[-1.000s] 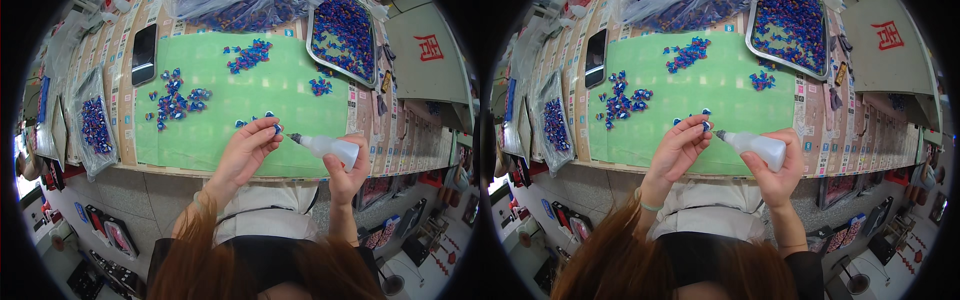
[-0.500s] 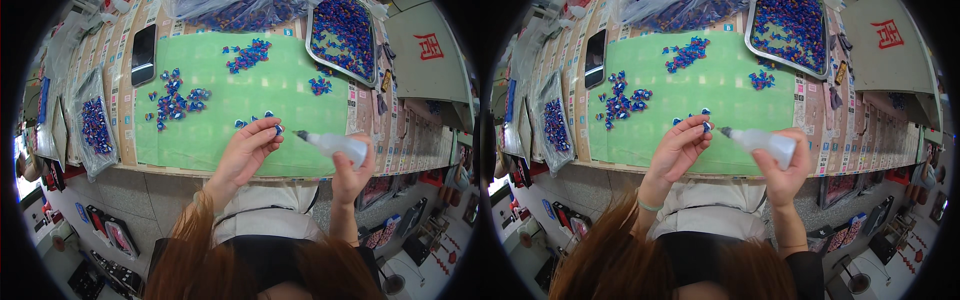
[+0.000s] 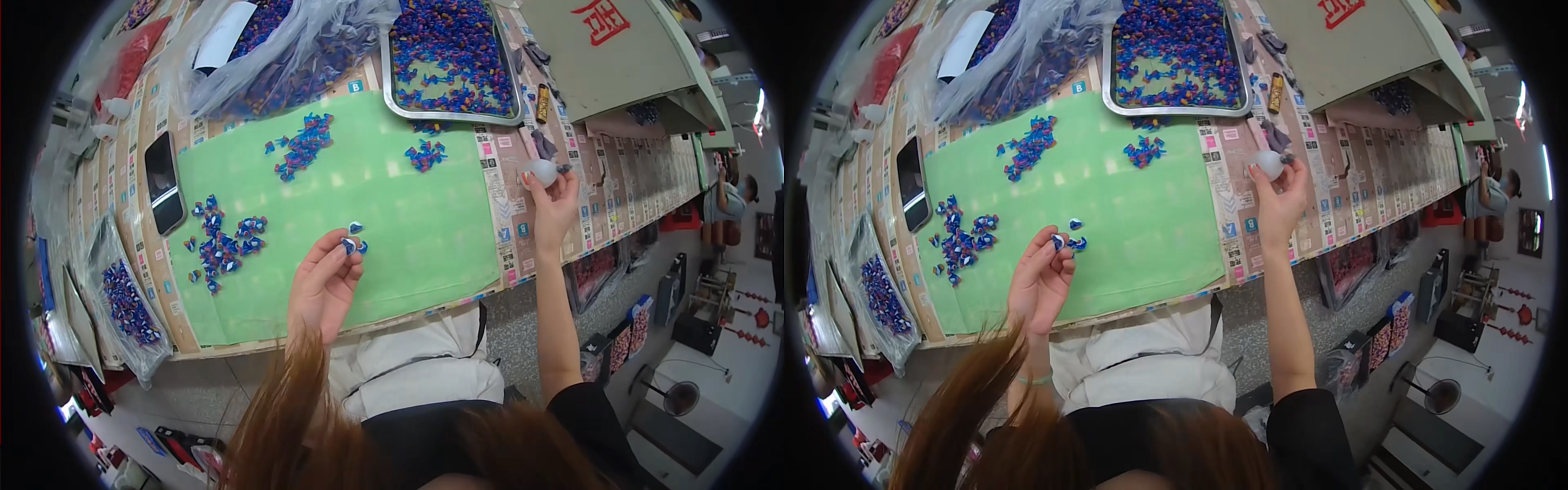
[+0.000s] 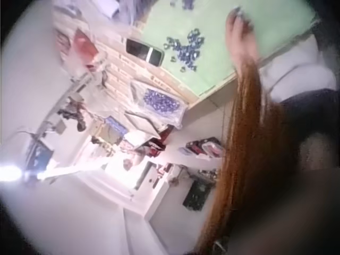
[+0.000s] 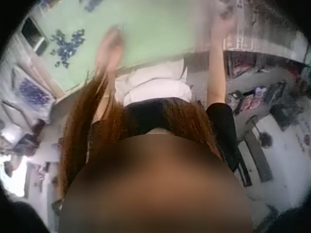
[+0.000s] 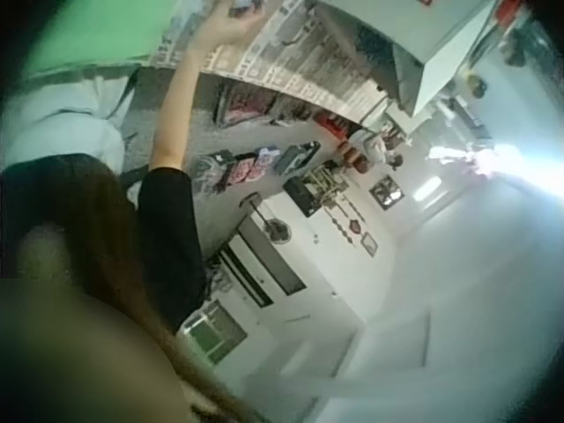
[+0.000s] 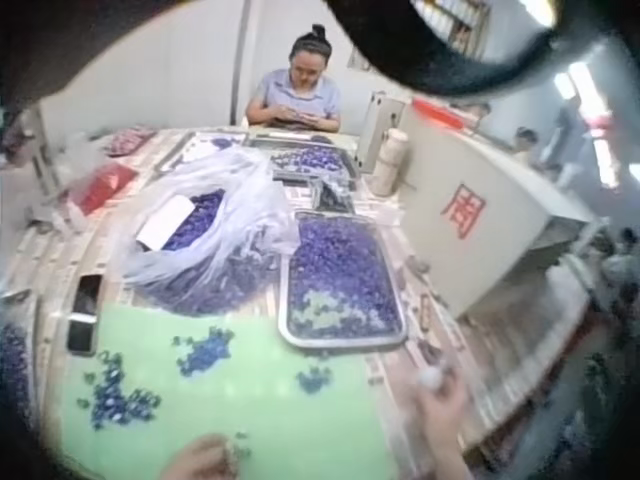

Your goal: The recorder applies glue to small blue toy components and assembles them.

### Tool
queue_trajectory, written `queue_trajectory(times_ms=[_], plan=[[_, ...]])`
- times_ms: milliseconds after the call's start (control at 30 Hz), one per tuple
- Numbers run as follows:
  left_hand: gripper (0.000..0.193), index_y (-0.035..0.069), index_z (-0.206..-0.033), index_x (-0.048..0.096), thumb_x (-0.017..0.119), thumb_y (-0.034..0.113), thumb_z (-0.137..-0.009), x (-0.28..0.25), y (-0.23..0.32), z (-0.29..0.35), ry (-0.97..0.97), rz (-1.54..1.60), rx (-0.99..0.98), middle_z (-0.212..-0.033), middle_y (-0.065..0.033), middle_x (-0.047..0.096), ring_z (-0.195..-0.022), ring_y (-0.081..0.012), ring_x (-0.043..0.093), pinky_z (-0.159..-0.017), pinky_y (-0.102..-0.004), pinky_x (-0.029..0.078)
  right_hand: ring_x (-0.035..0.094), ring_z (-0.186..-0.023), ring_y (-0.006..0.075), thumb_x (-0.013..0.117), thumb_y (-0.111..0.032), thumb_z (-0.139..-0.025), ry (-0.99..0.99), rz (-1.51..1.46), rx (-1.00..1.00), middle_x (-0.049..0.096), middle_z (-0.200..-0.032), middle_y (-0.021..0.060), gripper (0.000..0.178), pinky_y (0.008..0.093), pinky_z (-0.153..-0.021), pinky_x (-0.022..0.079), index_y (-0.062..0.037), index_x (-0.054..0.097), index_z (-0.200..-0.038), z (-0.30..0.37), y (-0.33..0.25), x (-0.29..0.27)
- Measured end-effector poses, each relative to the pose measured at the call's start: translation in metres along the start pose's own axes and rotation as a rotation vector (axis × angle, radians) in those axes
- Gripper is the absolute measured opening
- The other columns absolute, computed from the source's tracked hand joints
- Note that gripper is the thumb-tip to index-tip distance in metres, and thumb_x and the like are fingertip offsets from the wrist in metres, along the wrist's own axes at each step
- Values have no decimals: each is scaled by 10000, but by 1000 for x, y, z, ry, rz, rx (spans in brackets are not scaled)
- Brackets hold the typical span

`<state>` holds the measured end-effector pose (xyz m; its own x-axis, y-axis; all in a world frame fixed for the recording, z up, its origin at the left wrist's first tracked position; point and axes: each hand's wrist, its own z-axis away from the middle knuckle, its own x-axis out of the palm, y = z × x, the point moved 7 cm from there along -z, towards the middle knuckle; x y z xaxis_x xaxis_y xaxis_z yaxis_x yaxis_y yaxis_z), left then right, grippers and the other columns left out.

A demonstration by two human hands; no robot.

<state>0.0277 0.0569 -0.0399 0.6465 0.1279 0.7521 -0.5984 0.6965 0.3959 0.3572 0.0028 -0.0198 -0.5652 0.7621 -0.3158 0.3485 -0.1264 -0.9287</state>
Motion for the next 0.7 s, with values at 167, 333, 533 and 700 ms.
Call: queue_trajectory(times_ms=[167, 333, 533, 700], plan=[[223, 0, -1016, 490, 498, 27, -794, -5, 1, 1, 26, -7, 25, -868, -61, 564, -771, -116, 547, -680, -224, 454, 498, -815, 153, 586, 0, -727, 219, 289, -441, 514, -917, 74, 342, 235, -734, 387, 19, 429, -1031, 37, -55, 5], [215, -3, -1012, 489, 492, 30, -800, -1, -1, 0, 3, -13, 13, -880, -70, 564, -776, -117, 547, -688, -224, 451, 527, -749, 157, 515, 2, -764, -430, 183, -345, 529, -884, 108, 154, 245, -644, 419, 24, 525, -916, 34, -68, 100], [214, -5, -1014, 486, 488, 31, -802, -6, 3, 2, 0, 11, 31, -892, -76, 564, -779, -119, 547, -690, -225, 451, 542, -691, 191, 524, -7, -749, -586, 224, -396, 549, -808, 103, 136, 254, -610, 427, 21, 548, -881, 31, -64, 148], [214, -5, -1015, 485, 487, 33, -804, -15, 11, 5, 27, 11, 54, -898, -77, 563, -780, -121, 548, -692, -225, 452, 544, -686, 188, 534, -12, -737, -557, 229, -303, 553, -764, 97, 152, 250, -600, 430, 9, 550, -886, 27, -68, 140]])
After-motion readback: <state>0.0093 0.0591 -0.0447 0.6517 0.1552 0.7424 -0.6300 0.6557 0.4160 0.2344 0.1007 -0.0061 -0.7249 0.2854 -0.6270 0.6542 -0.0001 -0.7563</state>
